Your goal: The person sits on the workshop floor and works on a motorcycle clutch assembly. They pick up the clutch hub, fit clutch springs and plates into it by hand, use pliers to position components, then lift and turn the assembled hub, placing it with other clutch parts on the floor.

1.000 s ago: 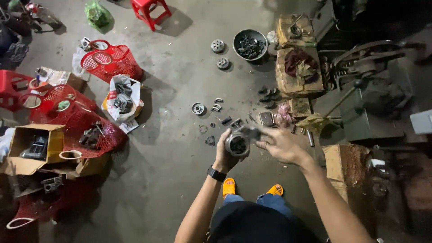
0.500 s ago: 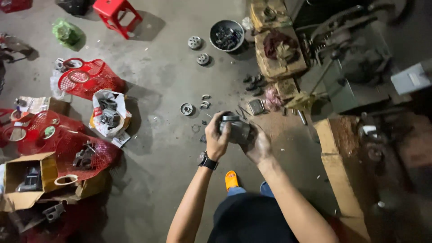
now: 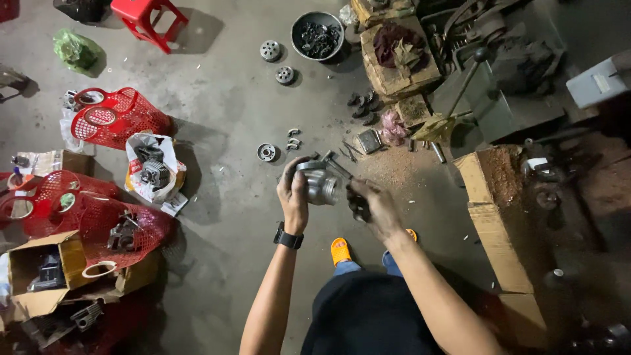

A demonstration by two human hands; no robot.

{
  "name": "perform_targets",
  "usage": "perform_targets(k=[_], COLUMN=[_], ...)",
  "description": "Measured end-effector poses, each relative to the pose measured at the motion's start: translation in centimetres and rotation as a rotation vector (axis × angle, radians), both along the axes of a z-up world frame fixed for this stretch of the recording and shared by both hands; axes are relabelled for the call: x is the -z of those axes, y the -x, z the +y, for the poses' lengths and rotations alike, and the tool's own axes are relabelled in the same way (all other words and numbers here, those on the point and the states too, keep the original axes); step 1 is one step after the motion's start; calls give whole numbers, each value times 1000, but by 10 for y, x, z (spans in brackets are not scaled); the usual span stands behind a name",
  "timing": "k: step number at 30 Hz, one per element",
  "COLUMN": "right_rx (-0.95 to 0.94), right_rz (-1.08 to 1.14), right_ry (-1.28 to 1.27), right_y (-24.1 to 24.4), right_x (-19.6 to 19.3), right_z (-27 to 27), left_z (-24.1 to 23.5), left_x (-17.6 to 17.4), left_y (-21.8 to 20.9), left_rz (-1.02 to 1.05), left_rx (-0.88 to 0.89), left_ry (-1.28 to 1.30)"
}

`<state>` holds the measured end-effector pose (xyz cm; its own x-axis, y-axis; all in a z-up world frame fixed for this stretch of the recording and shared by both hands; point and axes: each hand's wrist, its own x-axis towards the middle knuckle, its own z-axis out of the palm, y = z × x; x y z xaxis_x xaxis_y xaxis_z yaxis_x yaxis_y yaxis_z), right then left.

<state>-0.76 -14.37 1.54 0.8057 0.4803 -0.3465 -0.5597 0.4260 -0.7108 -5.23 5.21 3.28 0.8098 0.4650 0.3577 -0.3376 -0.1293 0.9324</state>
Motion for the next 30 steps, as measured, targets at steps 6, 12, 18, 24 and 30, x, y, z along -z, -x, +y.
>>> perform_targets(k=[6,12,18,24,30], right_rx=[-100,-155,-197,-186,-918], right_rz=[-282,-423,-144,169,-414], right_ry=[465,676,239,296,1194], right_y=[-9,-6,-16,-41,-119], right_x=[6,-29,13,118,523], right_z=[22,24,-1,-7,-4], left_z=[1,4,17,13,27], left_x=[3,31,105,173,445], left_y=[1,-8,-18,23,55], left_rz=[3,49,5,158,217], left_rx=[2,-4,121,-45,-358], left_ry=[-76,-65,734,1415,1535])
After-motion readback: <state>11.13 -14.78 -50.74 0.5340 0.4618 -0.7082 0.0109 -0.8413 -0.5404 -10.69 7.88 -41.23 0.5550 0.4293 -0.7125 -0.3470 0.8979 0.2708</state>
